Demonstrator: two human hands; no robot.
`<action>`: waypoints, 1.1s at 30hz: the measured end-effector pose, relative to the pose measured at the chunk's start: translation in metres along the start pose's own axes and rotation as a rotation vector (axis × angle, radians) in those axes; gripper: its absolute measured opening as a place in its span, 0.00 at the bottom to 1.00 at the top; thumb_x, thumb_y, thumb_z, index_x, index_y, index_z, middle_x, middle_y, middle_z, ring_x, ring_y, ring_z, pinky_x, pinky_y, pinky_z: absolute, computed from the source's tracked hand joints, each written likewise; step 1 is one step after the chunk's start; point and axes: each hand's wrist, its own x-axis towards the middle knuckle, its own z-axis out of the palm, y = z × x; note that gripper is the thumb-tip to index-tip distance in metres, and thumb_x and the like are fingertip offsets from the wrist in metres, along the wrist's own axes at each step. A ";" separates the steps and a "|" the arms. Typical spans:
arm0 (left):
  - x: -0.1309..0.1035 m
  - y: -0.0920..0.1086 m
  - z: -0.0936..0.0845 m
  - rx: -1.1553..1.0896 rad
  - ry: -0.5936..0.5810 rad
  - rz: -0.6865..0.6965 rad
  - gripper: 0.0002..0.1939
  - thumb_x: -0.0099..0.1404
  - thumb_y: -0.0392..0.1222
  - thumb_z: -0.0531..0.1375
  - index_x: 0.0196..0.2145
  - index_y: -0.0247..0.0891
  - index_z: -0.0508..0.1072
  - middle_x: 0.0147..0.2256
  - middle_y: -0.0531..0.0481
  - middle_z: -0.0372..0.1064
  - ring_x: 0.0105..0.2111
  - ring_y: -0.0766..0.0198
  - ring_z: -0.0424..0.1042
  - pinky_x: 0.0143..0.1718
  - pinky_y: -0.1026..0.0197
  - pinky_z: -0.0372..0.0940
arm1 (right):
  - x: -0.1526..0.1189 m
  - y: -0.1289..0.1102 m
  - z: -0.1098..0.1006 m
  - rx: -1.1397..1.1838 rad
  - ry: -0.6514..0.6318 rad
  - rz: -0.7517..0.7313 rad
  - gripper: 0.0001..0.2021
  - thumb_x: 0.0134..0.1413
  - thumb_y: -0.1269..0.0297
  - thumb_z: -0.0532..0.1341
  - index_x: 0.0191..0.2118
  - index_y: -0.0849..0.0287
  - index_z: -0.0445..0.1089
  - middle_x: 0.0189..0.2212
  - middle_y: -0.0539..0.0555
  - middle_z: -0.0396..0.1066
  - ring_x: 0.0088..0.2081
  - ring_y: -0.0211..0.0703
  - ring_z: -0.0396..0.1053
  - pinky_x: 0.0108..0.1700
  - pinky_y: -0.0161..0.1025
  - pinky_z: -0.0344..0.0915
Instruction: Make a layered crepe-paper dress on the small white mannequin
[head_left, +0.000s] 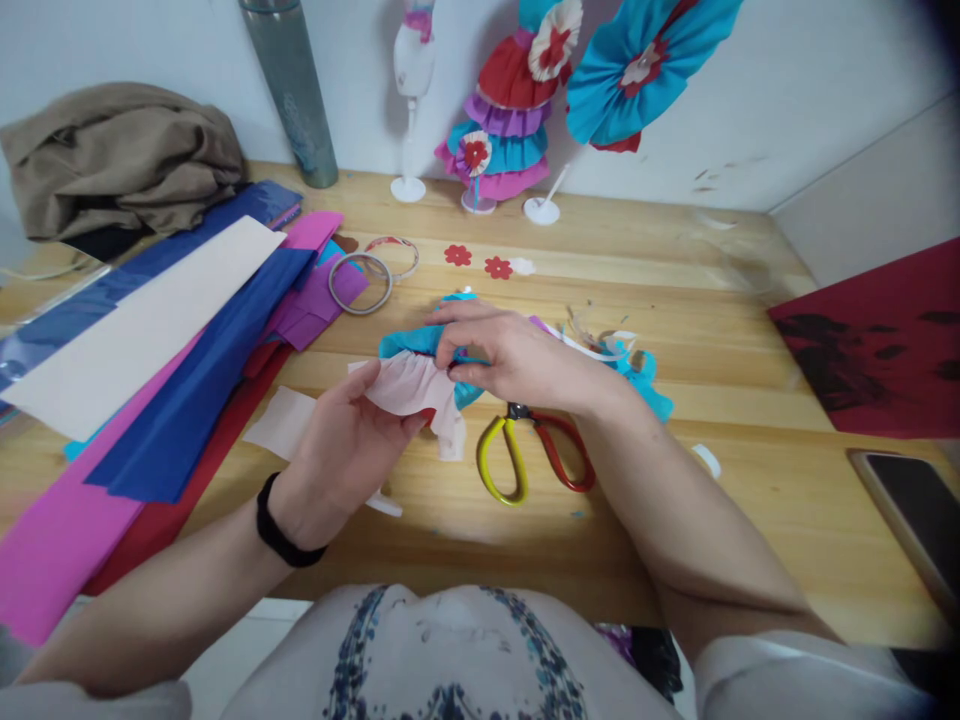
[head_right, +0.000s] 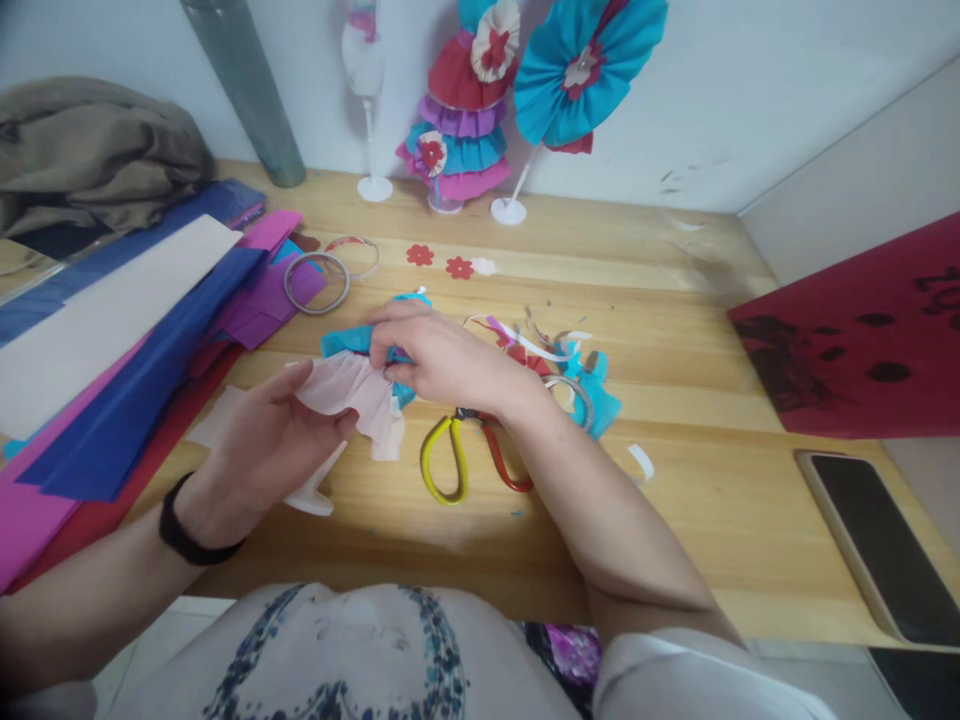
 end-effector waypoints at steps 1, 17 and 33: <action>0.000 0.000 0.001 0.004 0.002 -0.003 0.16 0.74 0.37 0.48 0.37 0.36 0.75 0.35 0.46 0.77 0.33 0.60 0.75 0.32 0.60 0.66 | 0.000 0.000 0.000 -0.010 -0.005 0.000 0.09 0.54 0.78 0.60 0.33 0.56 0.72 0.49 0.57 0.74 0.57 0.51 0.70 0.61 0.53 0.65; -0.003 0.001 0.002 0.024 0.048 0.008 0.16 0.74 0.37 0.49 0.35 0.36 0.74 0.35 0.46 0.77 0.33 0.60 0.74 0.31 0.60 0.65 | -0.001 -0.015 -0.004 0.029 0.197 0.073 0.15 0.56 0.76 0.58 0.47 0.61 0.74 0.47 0.59 0.78 0.48 0.52 0.76 0.52 0.47 0.70; -0.002 0.000 -0.001 -0.008 -0.007 -0.010 0.13 0.73 0.36 0.51 0.35 0.36 0.75 0.34 0.47 0.76 0.33 0.61 0.75 0.32 0.60 0.66 | 0.001 -0.027 0.002 -0.075 0.135 0.146 0.25 0.55 0.79 0.55 0.54 0.50 0.74 0.52 0.54 0.77 0.56 0.57 0.73 0.58 0.52 0.70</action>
